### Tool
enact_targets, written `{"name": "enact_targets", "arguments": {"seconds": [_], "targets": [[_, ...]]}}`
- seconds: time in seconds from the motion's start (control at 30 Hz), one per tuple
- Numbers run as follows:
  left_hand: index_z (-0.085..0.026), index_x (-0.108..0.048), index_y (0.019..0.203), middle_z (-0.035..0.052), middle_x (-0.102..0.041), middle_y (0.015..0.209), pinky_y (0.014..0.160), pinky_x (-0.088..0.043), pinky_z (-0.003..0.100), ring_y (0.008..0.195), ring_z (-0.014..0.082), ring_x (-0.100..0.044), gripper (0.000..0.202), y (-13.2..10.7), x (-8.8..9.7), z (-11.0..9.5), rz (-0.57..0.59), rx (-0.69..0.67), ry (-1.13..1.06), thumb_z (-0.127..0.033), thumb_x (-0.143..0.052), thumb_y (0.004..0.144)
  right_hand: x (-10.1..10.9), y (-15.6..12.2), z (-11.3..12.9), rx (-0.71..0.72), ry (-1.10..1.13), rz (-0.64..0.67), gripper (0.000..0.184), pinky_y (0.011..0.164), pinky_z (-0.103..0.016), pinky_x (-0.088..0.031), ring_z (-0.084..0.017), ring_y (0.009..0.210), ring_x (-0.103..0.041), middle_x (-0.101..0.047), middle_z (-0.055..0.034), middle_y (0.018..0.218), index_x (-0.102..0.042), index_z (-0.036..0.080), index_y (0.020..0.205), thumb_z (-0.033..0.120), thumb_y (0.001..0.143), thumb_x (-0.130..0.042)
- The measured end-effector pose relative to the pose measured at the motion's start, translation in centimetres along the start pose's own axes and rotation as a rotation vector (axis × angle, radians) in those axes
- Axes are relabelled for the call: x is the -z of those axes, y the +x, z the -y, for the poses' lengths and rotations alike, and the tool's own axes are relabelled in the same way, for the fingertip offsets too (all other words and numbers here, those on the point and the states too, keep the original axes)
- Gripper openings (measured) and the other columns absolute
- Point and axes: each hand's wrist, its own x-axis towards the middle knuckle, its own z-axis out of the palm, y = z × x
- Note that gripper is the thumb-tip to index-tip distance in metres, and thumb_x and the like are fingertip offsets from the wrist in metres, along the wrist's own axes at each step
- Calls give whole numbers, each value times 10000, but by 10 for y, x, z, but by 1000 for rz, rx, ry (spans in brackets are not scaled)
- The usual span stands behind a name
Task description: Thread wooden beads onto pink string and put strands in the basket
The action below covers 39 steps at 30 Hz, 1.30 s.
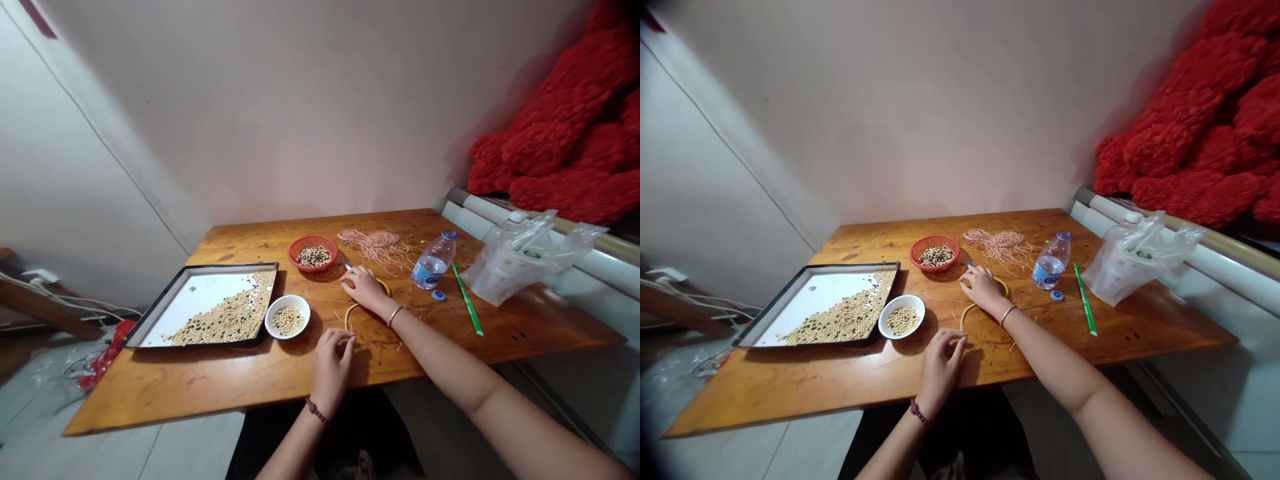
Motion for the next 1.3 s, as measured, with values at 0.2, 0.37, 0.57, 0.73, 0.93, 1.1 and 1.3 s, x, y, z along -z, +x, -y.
{"name": "enact_targets", "arguments": {"seconds": [0.2, 0.37, 0.57, 0.73, 0.93, 1.1, 1.3], "targets": [[-202, -686, 856, 51, -659, 878, 776, -474, 307, 847, 181, -613, 173, -5, 4, 1, 1, -16, 21, -289, -539, 881, -4, 6, 7, 98, -145, 72, 177, 928, -403, -274, -242, 1014, -509, -676, -83, 977, -727, 222, 902, 284, 855, -569], [-202, -678, 857, 42, -651, 880, 785, -460, 298, 856, 176, -598, 153, -9, 6, 2, -11, -28, 7, -261, -538, 880, -3, 19, 14, 145, -98, 135, 129, 990, -421, -214, -255, 1045, -504, -686, -113, 911, -712, 179, 739, 178, 788, -593], [-200, -682, 843, 45, -654, 859, 751, -456, 291, 825, 178, -596, 165, -10, 8, 2, -7, -51, -18, -279, -541, 875, -6, 37, 17, -57, 146, 126, 68, 913, -392, -342, -232, 885, -587, -691, -103, 782, -629, 160, 629, 142, 692, -613], [-176, -676, 822, 48, -668, 802, 655, -457, 264, 707, 157, -599, 248, -8, 11, 3, -49, 12, -156, -358, -520, 886, 4, 45, 2, -309, 526, 48, 109, 659, -276, -461, -155, 669, -623, -701, -74, 720, -578, 164, 687, 221, 773, -543], [-160, -645, 834, 67, -691, 844, 720, -484, 263, 825, 181, -645, 275, -2, 17, 6, -133, 89, -387, -410, -537, 873, 29, 31, -11, -373, 1061, -84, 133, 683, -273, -530, -145, 713, -673, -717, -47, 788, -576, 182, 760, 266, 722, -672], [-145, -613, 868, 96, -703, 875, 663, -499, 254, 768, 165, -650, 300, 2, 21, 7, -231, 182, -564, -441, -573, 842, 64, 13, -21, -379, 1343, -237, 148, 740, -253, -554, -121, 771, -686, -721, -4, 824, -617, 220, 821, 239, 713, -716], [-140, -622, 936, 120, -703, 975, 601, -509, 243, 759, 159, -659, 349, -8, 36, 1, -284, 259, -628, -466, -602, 811, 115, -7, -27, -345, 1442, -382, 229, 673, -184, -562, -86, 728, -690, -725, 22, 836, -665, 217, 882, 201, 672, -755]]}}
